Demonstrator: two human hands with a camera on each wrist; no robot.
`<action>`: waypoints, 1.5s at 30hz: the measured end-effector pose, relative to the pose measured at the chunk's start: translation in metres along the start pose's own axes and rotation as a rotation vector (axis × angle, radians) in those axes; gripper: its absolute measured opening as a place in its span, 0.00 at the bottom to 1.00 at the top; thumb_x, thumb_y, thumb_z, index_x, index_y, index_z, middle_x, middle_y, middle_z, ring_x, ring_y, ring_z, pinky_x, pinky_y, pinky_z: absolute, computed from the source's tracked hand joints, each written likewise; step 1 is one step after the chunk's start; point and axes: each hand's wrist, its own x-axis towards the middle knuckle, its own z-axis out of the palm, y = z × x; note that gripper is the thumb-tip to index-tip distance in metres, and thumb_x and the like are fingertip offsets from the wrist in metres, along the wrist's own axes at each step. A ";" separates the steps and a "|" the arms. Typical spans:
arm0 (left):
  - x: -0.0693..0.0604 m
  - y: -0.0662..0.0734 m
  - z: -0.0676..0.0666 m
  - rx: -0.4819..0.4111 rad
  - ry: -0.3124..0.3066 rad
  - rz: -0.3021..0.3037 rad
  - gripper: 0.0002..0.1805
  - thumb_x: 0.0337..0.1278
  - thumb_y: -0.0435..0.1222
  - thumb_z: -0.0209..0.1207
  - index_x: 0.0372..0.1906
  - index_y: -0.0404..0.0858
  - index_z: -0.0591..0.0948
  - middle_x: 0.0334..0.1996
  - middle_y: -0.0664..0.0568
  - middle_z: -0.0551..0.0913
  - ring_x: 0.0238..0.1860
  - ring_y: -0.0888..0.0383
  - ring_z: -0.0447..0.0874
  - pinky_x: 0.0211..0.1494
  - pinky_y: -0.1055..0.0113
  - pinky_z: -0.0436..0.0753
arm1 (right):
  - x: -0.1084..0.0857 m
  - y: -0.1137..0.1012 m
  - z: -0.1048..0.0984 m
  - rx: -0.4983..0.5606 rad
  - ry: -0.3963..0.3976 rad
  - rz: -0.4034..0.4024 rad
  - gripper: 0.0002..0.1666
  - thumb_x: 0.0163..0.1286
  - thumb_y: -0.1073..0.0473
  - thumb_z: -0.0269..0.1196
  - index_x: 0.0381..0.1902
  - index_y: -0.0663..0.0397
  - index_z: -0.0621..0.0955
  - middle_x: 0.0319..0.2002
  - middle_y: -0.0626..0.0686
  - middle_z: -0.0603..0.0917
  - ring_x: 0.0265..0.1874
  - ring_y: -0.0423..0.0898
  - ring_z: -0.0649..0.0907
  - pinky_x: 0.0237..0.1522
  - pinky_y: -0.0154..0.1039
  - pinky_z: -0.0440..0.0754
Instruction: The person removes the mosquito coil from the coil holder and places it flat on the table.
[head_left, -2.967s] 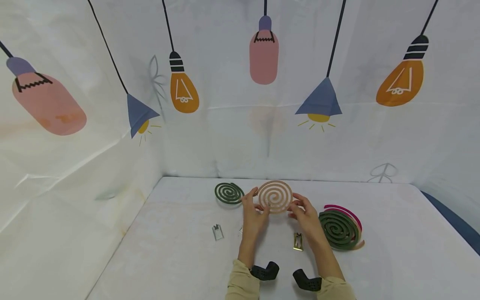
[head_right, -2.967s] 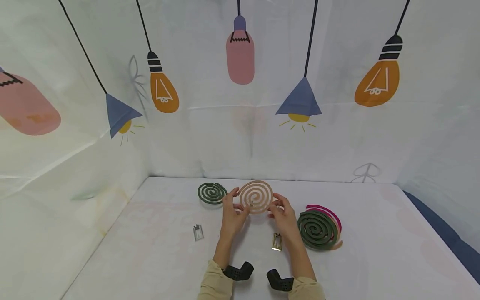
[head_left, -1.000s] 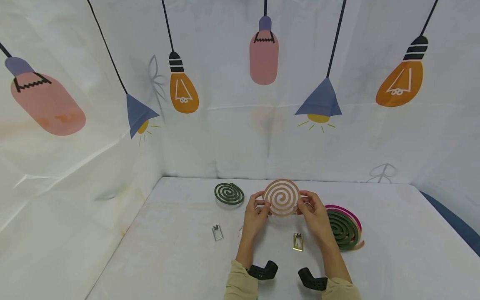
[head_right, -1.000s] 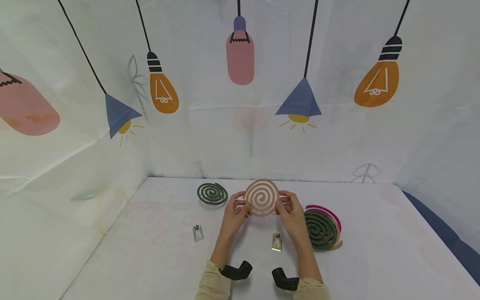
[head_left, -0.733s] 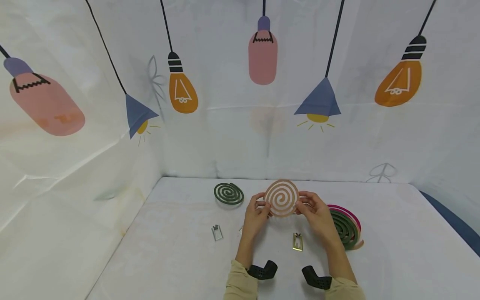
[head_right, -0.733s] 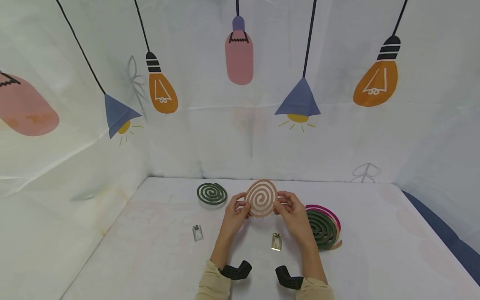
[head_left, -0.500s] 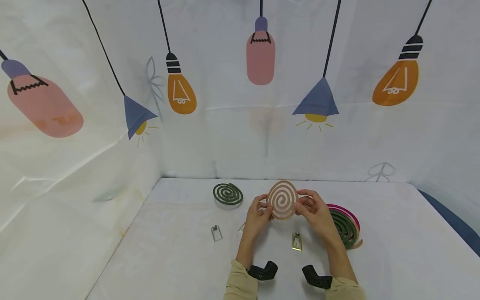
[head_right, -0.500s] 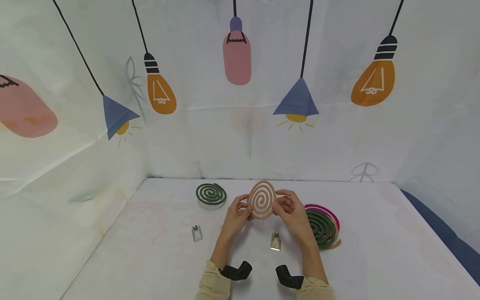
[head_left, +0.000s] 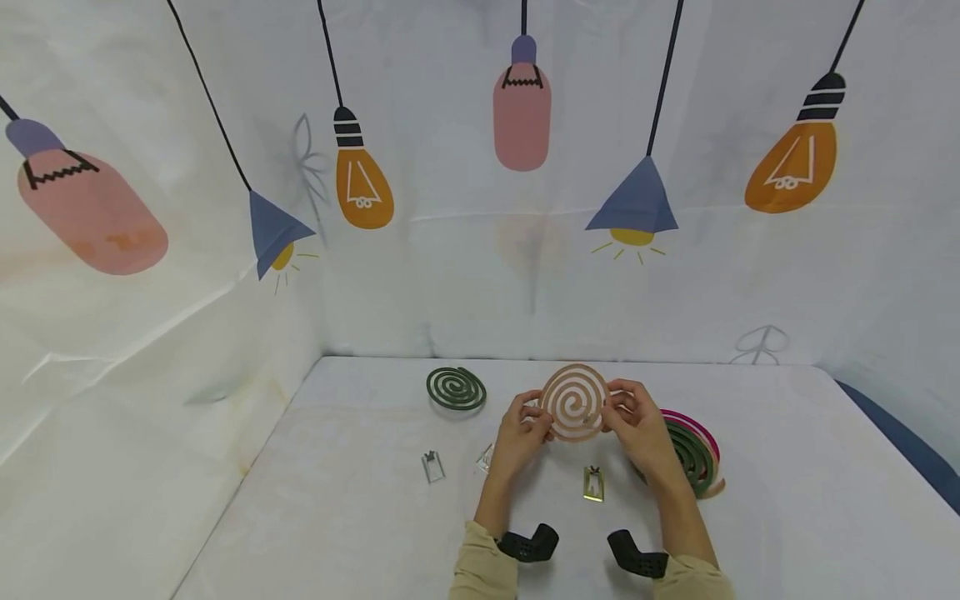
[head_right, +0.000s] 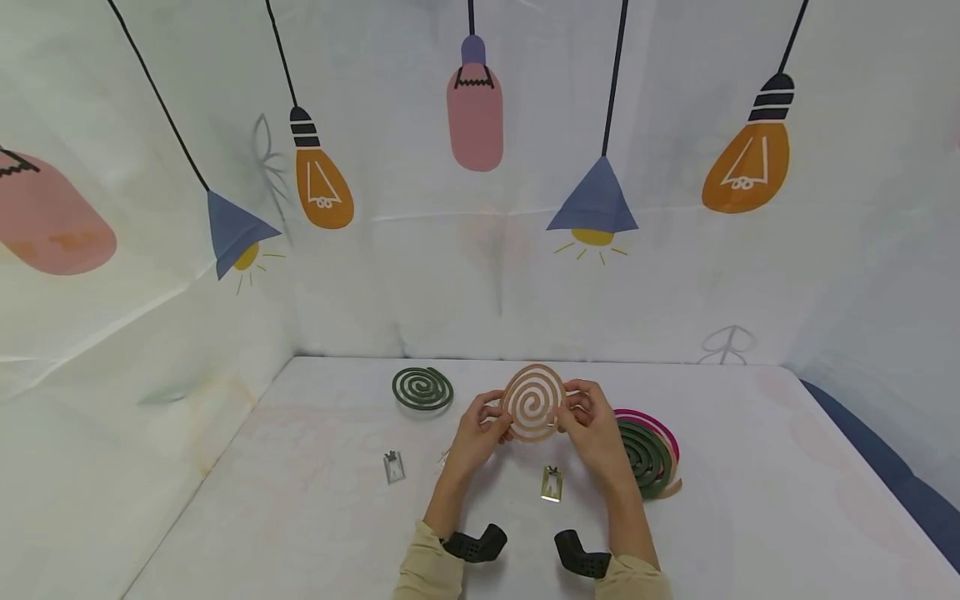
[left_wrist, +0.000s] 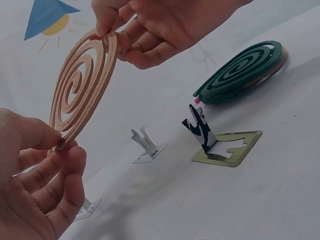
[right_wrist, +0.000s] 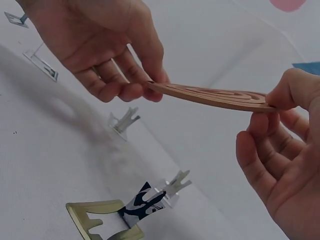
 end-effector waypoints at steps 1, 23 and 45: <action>0.000 0.000 0.000 0.007 0.000 0.003 0.22 0.58 0.25 0.54 0.59 0.28 0.69 0.37 0.30 0.80 0.27 0.40 0.83 0.29 0.75 0.77 | 0.000 0.000 -0.001 -0.006 0.003 0.009 0.22 0.66 0.71 0.56 0.56 0.65 0.66 0.33 0.47 0.78 0.27 0.35 0.81 0.32 0.30 0.80; -0.003 0.007 0.003 0.074 -0.030 -0.019 0.23 0.59 0.27 0.55 0.60 0.29 0.69 0.39 0.32 0.82 0.32 0.34 0.83 0.28 0.77 0.72 | -0.003 0.003 -0.012 -0.076 -0.004 0.062 0.22 0.69 0.65 0.56 0.59 0.62 0.65 0.37 0.55 0.77 0.27 0.37 0.80 0.34 0.32 0.80; 0.003 -0.009 0.008 0.121 -0.015 -0.019 0.23 0.60 0.29 0.55 0.60 0.33 0.69 0.38 0.34 0.83 0.32 0.33 0.82 0.25 0.76 0.69 | -0.003 0.002 -0.015 -0.079 0.002 0.079 0.21 0.70 0.64 0.55 0.58 0.61 0.65 0.35 0.48 0.77 0.27 0.36 0.79 0.35 0.31 0.80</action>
